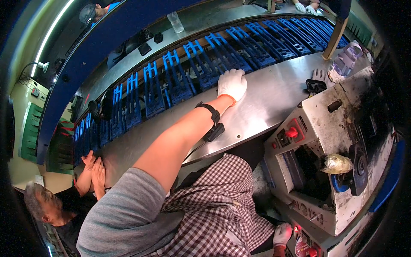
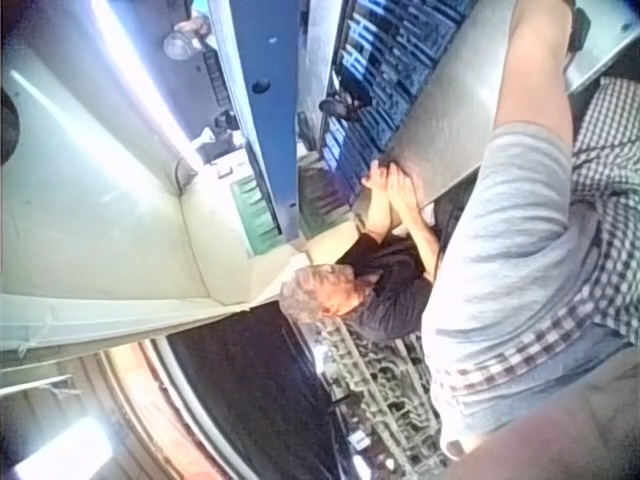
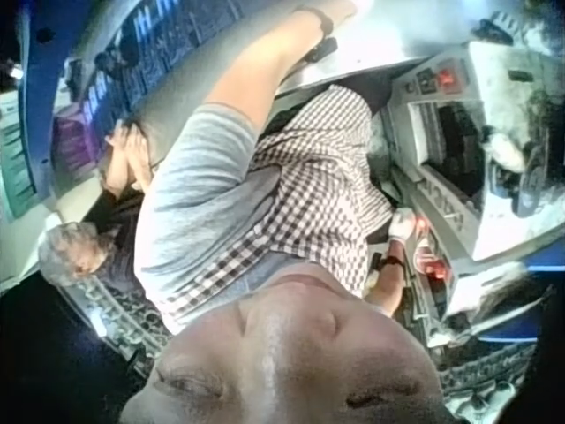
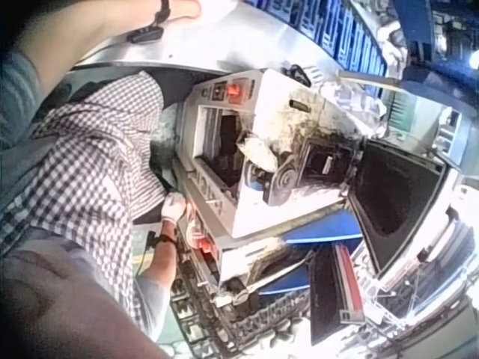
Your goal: Attaching soles to shoe uppers using a specialized pressing machine.
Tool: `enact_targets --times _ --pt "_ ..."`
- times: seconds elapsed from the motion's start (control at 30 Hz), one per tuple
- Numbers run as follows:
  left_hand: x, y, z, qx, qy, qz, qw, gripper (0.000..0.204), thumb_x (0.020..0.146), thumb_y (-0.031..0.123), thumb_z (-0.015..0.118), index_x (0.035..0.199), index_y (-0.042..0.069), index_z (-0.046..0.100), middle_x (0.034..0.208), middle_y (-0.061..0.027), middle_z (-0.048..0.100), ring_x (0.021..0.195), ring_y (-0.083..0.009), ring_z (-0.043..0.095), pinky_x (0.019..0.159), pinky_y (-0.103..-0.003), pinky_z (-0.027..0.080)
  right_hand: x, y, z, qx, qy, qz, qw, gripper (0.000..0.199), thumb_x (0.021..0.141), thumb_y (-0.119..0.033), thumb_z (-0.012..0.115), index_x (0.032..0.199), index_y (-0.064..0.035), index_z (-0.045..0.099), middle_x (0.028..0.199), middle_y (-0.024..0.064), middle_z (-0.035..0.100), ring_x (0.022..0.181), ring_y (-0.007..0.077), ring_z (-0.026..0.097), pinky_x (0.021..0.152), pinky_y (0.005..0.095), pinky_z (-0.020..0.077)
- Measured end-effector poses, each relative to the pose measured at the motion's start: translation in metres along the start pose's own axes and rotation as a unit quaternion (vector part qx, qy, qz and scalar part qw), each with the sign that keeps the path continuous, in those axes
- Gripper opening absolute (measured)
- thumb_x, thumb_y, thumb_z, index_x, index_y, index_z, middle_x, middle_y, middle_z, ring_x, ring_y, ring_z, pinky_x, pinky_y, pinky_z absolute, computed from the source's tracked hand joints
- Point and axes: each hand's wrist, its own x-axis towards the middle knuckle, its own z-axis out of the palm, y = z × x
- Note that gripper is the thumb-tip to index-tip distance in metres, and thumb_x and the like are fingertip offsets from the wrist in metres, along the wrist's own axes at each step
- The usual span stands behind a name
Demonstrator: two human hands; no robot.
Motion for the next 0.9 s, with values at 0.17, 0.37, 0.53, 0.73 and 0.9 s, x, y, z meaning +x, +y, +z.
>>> enact_targets --times 0.17,0.37,0.53,0.73,0.9 --pt "0.000 0.001 0.000 0.000 -0.001 0.000 1.000 0.030 0.094 0.025 0.054 0.111 0.010 0.074 0.109 -0.0135 0.072 0.103 -0.0347 0.067 0.091 -0.050 0.052 -0.002 0.000 0.005 0.004 0.053 -0.014 0.999 0.018 0.090 -0.011 0.060 0.079 0.0013 0.053 0.082 0.0210 0.054 0.081 0.0423 0.054 0.075 0.0490 0.0433" --pt "0.001 0.002 -0.002 0.004 -0.015 -0.004 1.000 0.030 0.094 0.025 0.054 0.111 0.010 0.075 0.110 -0.0135 0.072 0.104 -0.0346 0.067 0.092 -0.050 0.052 -0.005 0.002 0.006 0.042 0.021 0.058 0.997 0.018 0.091 -0.011 0.061 0.080 0.0021 0.055 0.085 0.0221 0.056 0.084 0.0425 0.055 0.077 0.0491 0.0442" --pt "0.001 0.001 -0.001 0.006 -0.019 -0.010 1.000 0.031 0.095 0.026 0.053 0.111 0.010 0.075 0.110 -0.0138 0.072 0.104 -0.0346 0.067 0.092 -0.050 0.052 -0.001 0.003 0.000 -0.012 -0.025 0.019 0.999 0.021 0.092 -0.013 0.061 0.081 0.0034 0.055 0.087 0.0237 0.057 0.086 0.0440 0.055 0.078 0.0507 0.0441" --pt "0.001 0.003 -0.002 0.008 -0.025 -0.008 1.000 0.029 0.096 0.026 0.055 0.109 0.010 0.074 0.111 -0.0133 0.072 0.105 -0.0337 0.067 0.091 -0.049 0.052 -0.005 0.007 0.006 0.030 -0.005 0.056 0.998 0.020 0.092 -0.012 0.061 0.081 0.0038 0.055 0.087 0.0240 0.057 0.086 0.0450 0.055 0.078 0.0510 0.0440" --pt "0.000 0.004 -0.002 0.000 -0.016 -0.007 1.000 0.026 0.096 0.025 0.056 0.106 0.009 0.074 0.110 -0.0130 0.072 0.105 -0.0329 0.067 0.091 -0.048 0.051 -0.005 0.010 0.007 0.065 -0.018 0.079 0.995 0.019 0.090 -0.011 0.061 0.080 0.0034 0.055 0.086 0.0236 0.057 0.085 0.0449 0.055 0.076 0.0508 0.0436"
